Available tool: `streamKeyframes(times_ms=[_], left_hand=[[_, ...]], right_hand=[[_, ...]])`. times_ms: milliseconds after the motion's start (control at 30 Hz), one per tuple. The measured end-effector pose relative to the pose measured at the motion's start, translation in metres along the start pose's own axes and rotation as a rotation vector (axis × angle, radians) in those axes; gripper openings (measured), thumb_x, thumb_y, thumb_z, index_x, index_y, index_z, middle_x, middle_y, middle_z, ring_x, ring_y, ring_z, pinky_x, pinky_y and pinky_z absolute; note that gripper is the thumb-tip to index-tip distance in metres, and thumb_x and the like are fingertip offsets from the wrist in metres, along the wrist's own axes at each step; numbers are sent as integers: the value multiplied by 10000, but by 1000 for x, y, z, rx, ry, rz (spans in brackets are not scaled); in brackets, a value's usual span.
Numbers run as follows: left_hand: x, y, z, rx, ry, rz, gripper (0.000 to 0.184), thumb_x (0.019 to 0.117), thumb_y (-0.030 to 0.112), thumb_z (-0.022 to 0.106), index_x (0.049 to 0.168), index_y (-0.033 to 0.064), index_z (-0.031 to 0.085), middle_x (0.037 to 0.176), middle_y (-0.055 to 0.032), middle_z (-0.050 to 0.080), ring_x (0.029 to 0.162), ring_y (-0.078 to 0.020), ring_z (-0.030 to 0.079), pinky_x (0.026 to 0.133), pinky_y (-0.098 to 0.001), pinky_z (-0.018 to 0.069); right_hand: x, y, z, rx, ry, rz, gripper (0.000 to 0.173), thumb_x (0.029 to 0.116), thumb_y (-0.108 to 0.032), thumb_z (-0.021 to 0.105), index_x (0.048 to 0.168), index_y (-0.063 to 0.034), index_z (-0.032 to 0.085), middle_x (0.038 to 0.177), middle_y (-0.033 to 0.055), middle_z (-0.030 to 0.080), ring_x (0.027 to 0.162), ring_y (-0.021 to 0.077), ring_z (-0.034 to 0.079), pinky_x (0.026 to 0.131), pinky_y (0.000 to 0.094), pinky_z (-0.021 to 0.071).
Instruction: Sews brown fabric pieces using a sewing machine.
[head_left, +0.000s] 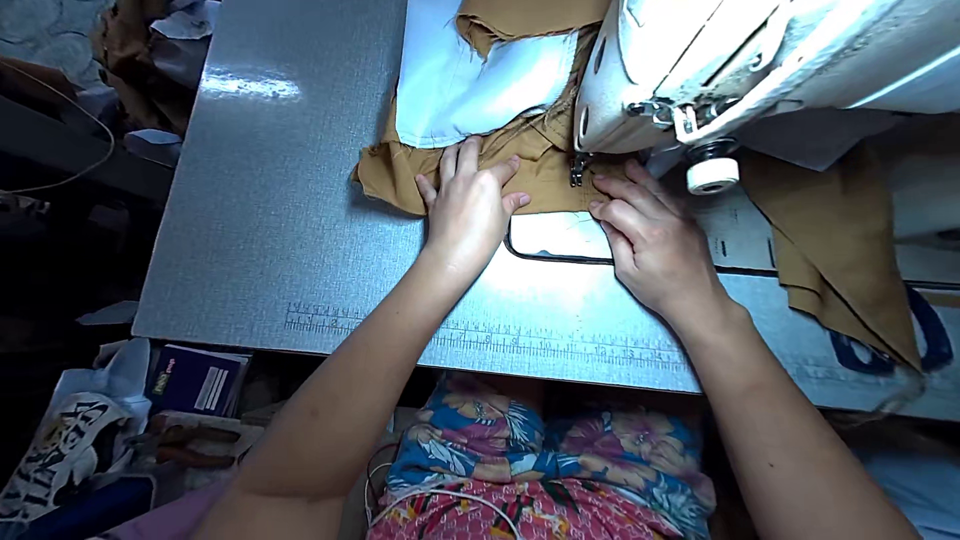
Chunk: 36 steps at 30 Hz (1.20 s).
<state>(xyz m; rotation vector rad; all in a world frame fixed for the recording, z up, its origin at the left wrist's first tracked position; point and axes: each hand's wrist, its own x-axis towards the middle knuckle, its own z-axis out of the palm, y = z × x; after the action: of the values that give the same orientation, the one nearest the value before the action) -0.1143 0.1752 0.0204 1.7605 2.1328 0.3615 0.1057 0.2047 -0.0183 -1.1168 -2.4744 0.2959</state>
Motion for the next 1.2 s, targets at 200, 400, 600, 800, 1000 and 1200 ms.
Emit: streamKeyframes(times_ms=[200,400,600,800,1000,1200], left_hand=[[20,-11,-7,-59,-22,67,414,971,375,698,1368,258,677,1629,-167,356,1549,-373,232,1138,-767,134],[-3,1,1,-32,26,-12,421,996,398,653,1394,259,653,1612,-154,393,1536,-390,259,1135,-764,153],[6,-1,-4,-47,-9,-25,425,971,395,692,1380,284,666,1631,-163,355,1548,-385,224,1129,-753,168],[9,-5,-5,-65,-15,4,413,964,369,710,1363,271,674,1629,-167,354,1549,-398,212,1123,-770,154],[11,-5,-6,-70,-16,-15,414,961,379,711,1363,287,676,1634,-169,344,1556,-384,198,1127,-766,143],[10,-5,-6,-68,-16,-15,422,973,364,700,1383,274,664,1644,-183,322,1553,-387,207,1133,-755,148]], right_hand=[[-1,-4,2,-36,31,-5,315,1043,-117,447,1158,-80,739,1442,99,622,1404,397,503,1064,714,358],[0,-5,4,-17,48,27,331,1034,-140,422,1089,-49,736,1435,99,629,1402,394,506,1049,674,386],[-1,-3,3,2,58,11,343,1053,-172,417,1080,-41,733,1437,111,626,1411,394,495,1058,654,381],[-1,-4,4,-7,77,-8,331,1020,-128,427,1075,-61,746,1402,102,650,1374,398,525,1032,632,413],[0,-7,2,-12,65,15,326,1026,-124,428,1091,-56,739,1414,100,642,1382,394,521,1020,623,430],[0,-7,2,-7,48,22,325,1031,-121,430,1118,-77,740,1429,79,634,1411,379,497,1026,642,416]])
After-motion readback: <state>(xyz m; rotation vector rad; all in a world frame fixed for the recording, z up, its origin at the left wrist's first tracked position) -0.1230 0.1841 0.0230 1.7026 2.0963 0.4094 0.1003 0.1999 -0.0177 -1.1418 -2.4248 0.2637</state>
